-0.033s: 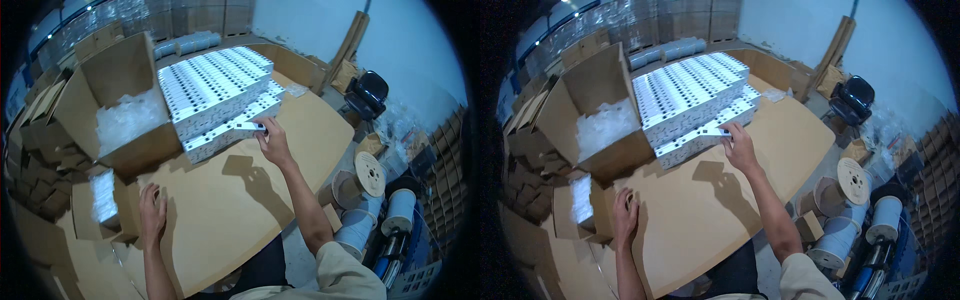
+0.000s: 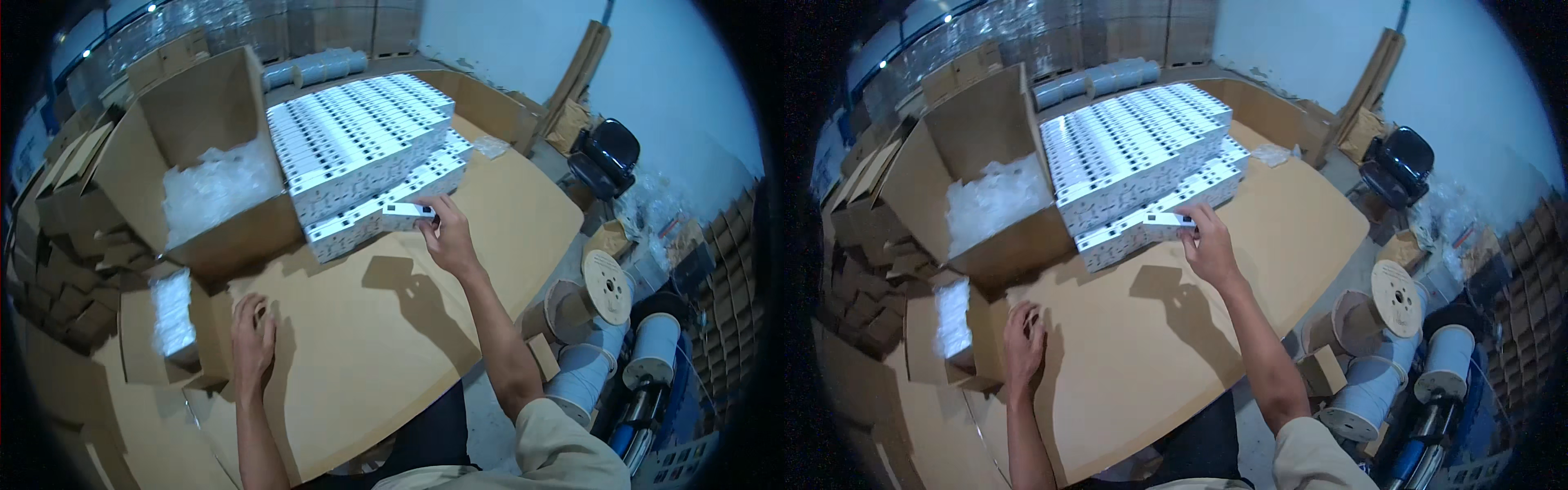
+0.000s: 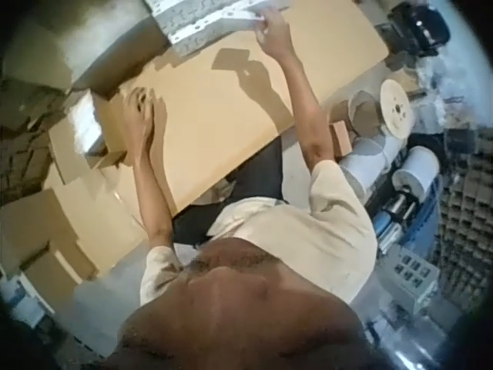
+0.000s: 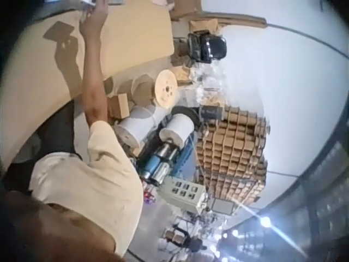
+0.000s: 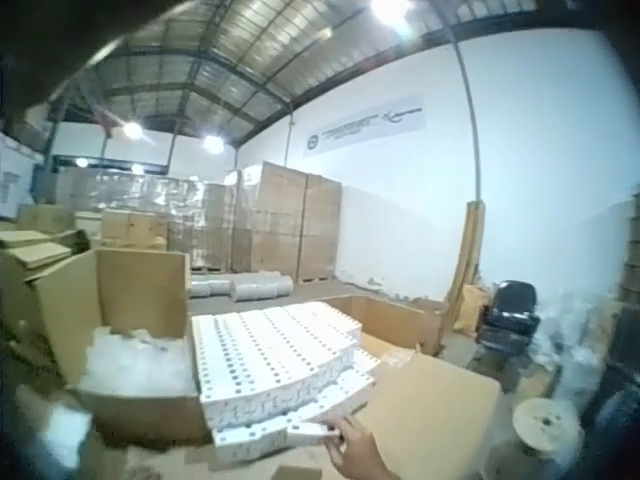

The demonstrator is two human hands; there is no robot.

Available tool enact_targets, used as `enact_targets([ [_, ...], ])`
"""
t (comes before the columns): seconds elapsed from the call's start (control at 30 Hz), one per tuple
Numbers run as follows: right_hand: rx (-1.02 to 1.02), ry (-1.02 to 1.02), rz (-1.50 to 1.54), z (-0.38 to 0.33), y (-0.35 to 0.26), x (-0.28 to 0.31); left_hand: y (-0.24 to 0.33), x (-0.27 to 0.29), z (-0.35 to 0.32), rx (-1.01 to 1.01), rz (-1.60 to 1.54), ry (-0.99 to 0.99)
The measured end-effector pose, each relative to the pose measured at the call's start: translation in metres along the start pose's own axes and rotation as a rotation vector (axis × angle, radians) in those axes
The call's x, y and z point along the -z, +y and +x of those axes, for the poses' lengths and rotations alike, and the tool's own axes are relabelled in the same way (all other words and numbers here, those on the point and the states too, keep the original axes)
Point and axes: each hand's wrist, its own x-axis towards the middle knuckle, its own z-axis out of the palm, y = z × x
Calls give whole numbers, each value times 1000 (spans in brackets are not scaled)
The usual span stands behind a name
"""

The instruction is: Packaging white boxes into plastic bags and placing them into cardboard shipping containers.

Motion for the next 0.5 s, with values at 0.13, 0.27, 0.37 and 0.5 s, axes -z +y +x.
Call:
enact_targets([
  [0.13,-73,-139,168,-21,-45,-38,-7,9,2,40,-153,-29],
  [0.27,-44,-250,290,-33,-76,-75,-1,13,6,134,-433,-120],
  [0.37,-28,-336,300,-39,-97,-104,-7,20,6,192,-547,-144],
  [0.5,3,-428,315,-44,-119,-135,-17,29,9,291,-622,-170],
])
